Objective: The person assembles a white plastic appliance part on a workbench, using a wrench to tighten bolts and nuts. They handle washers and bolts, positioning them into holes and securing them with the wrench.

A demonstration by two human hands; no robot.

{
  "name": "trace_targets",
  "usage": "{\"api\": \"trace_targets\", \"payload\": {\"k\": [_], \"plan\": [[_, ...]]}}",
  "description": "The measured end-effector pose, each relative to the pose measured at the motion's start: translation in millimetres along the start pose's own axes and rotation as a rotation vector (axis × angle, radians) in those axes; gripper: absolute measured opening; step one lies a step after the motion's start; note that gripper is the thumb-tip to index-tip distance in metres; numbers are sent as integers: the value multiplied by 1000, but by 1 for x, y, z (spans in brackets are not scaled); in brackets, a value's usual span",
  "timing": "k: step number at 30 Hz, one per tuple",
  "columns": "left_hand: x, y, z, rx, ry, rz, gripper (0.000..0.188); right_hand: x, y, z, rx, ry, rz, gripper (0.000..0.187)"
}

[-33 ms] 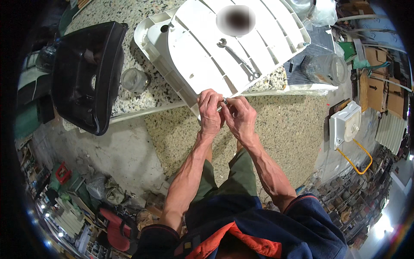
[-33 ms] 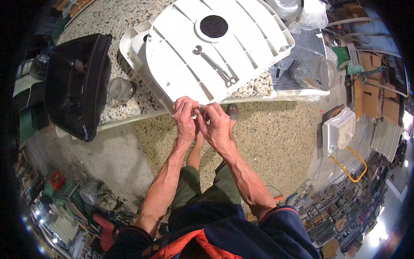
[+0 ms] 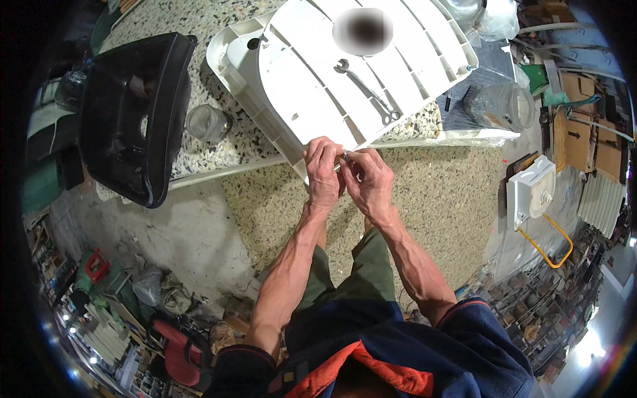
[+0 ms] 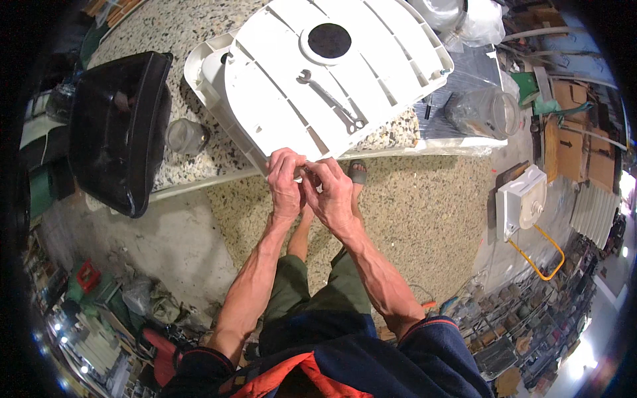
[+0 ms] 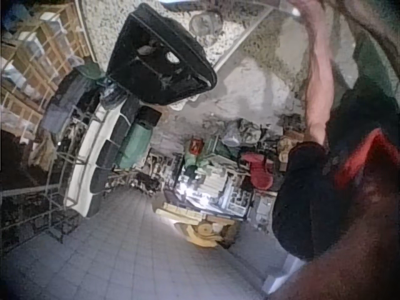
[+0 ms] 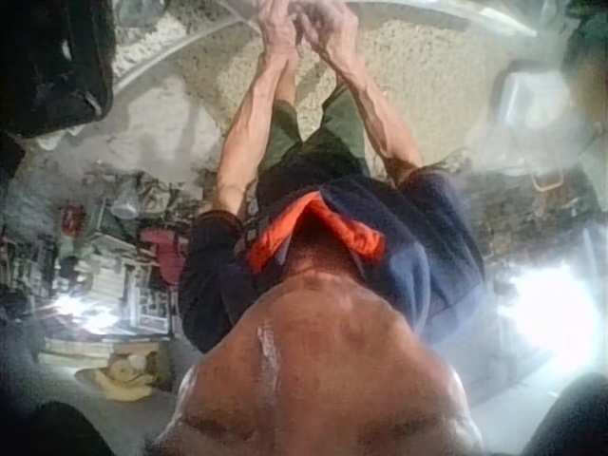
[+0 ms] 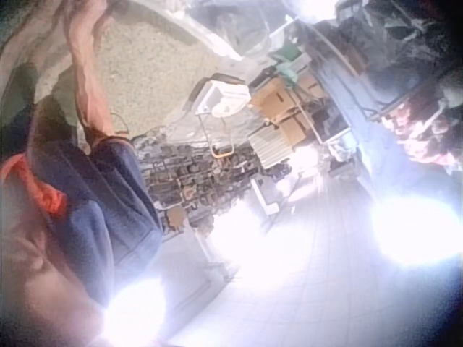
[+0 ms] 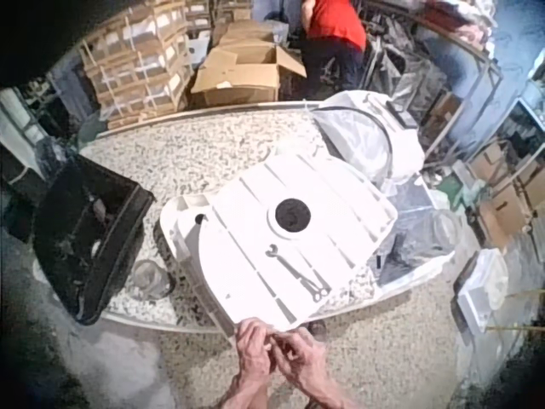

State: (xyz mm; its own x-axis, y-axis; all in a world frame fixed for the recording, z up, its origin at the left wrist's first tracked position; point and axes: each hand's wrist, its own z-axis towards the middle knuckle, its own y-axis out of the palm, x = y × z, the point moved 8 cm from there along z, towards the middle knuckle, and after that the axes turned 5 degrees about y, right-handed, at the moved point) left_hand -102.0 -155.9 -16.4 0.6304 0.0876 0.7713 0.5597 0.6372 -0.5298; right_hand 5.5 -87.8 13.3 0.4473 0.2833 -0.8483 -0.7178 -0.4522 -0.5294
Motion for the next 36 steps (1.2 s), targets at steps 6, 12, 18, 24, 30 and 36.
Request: {"api": "trace_targets", "payload": {"k": [6, 12, 18, 24, 30, 36], "plan": [[-3, 3, 4, 8, 12, 20, 25, 2, 0, 3, 54, 0, 30, 20], [-3, 3, 3, 10, 9, 0, 22, 2, 2, 4, 18, 50, -23, 20], [-3, 2, 5, -1, 10, 6, 21, 3, 3, 8, 25, 52, -60, 18], [1, 1, 5, -4, -3, 4, 20, 5, 3, 10, -32, 28, -42, 19], [0, 2, 5, 0, 12, 23, 23, 3, 0, 9, 8, 50, -58, 20], [-2, 4, 5, 2, 15, -1, 27, 4, 2, 6, 1, 44, 18, 20]]}}
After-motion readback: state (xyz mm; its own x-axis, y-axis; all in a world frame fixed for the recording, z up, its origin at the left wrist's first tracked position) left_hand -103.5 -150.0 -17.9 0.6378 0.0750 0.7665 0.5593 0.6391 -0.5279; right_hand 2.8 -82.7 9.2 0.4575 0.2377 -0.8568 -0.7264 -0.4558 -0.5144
